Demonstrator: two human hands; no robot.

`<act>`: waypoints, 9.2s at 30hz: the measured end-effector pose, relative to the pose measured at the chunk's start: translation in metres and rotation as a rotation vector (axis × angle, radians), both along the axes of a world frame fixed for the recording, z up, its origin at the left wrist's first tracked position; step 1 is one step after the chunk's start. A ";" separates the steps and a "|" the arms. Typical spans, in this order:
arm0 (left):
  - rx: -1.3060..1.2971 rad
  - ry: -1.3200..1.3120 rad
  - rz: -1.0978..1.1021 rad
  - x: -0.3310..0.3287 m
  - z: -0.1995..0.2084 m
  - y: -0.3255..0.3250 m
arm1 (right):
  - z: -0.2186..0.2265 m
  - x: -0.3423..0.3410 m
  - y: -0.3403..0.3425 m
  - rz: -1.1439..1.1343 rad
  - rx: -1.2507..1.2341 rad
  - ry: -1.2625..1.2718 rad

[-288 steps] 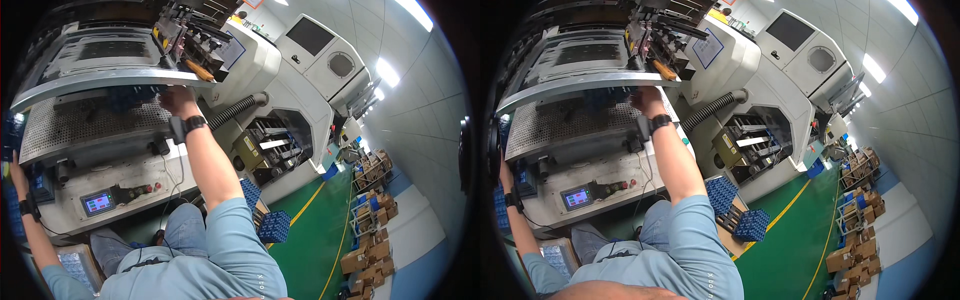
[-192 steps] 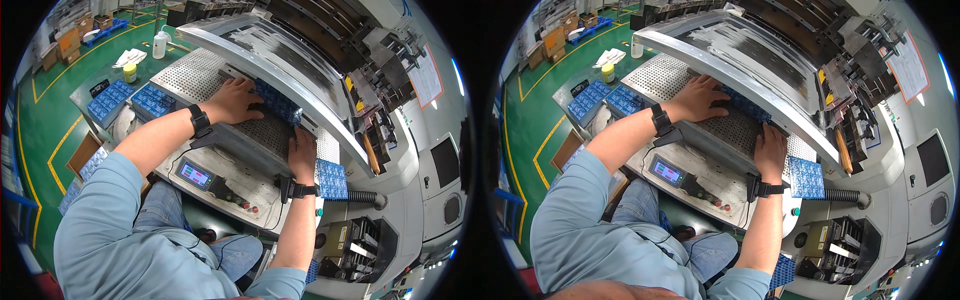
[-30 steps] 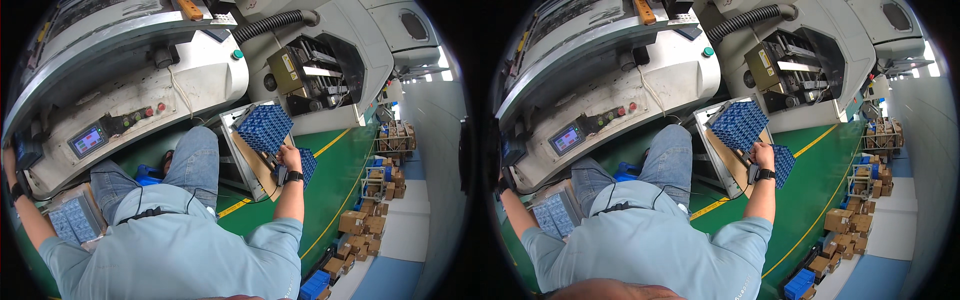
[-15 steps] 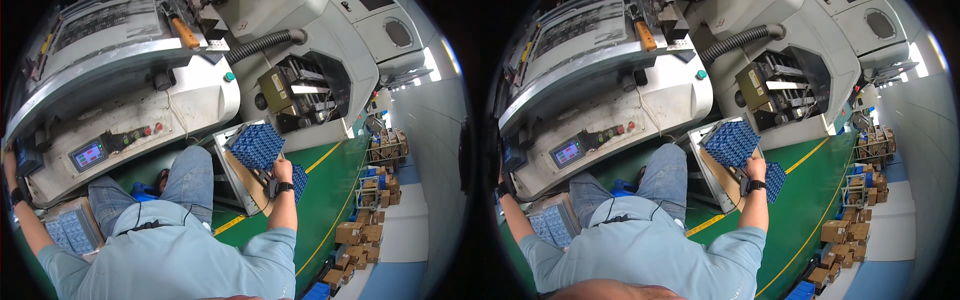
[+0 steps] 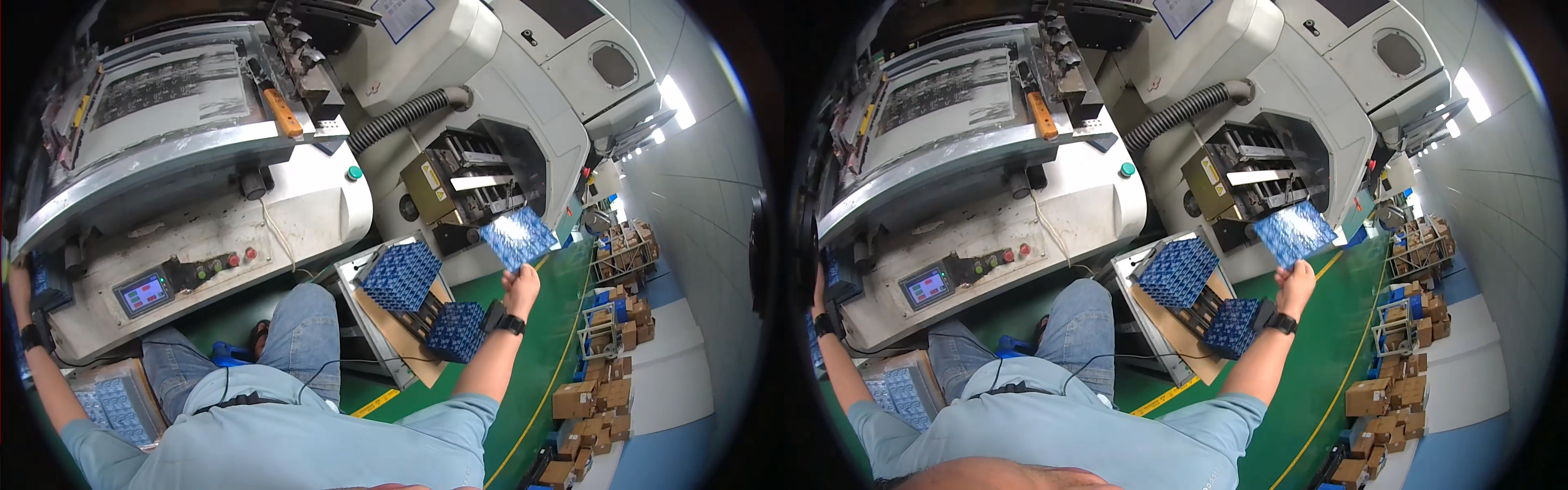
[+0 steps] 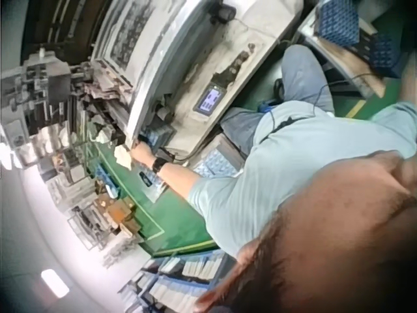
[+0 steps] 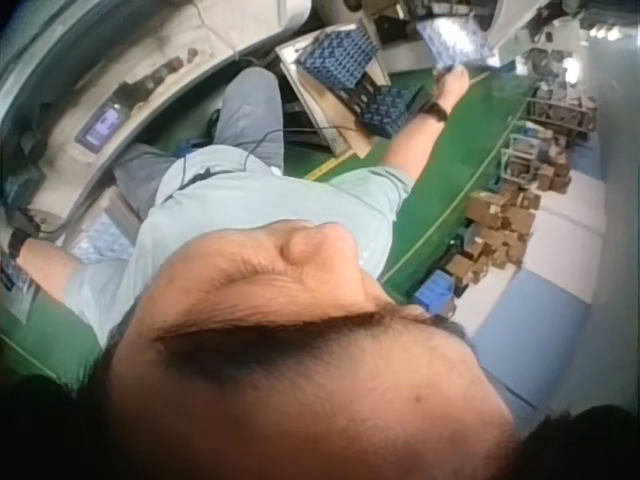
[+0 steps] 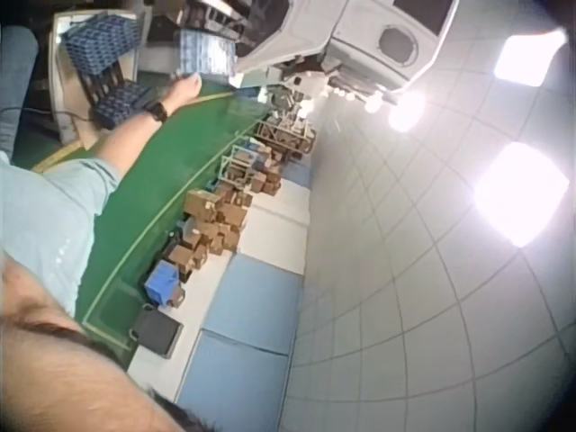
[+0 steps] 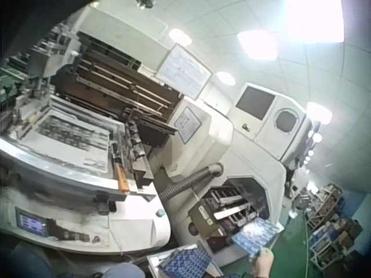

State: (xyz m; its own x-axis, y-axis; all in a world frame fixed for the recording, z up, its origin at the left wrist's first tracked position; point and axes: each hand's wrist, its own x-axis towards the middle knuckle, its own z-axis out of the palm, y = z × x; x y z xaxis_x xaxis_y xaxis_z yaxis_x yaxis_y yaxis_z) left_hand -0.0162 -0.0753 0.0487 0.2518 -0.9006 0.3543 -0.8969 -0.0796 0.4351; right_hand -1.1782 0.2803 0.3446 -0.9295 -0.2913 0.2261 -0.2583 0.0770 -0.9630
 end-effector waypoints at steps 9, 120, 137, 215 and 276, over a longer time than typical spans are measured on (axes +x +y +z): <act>-0.121 -0.034 0.059 -0.037 0.018 0.014 | -0.043 -0.044 -0.151 0.304 -0.305 -0.387; -0.024 0.319 0.006 -0.184 0.167 0.134 | -0.043 0.165 -0.325 0.933 -0.017 -0.505; 0.171 0.761 0.177 -0.149 0.165 0.129 | 0.016 0.299 -0.233 0.985 0.075 0.636; -0.024 1.105 -0.505 -0.443 0.290 -0.014 | -0.043 0.461 -0.373 0.790 0.061 1.021; -0.124 -0.193 -0.336 -0.444 0.260 0.045 | -0.041 0.467 -0.374 0.811 0.098 1.239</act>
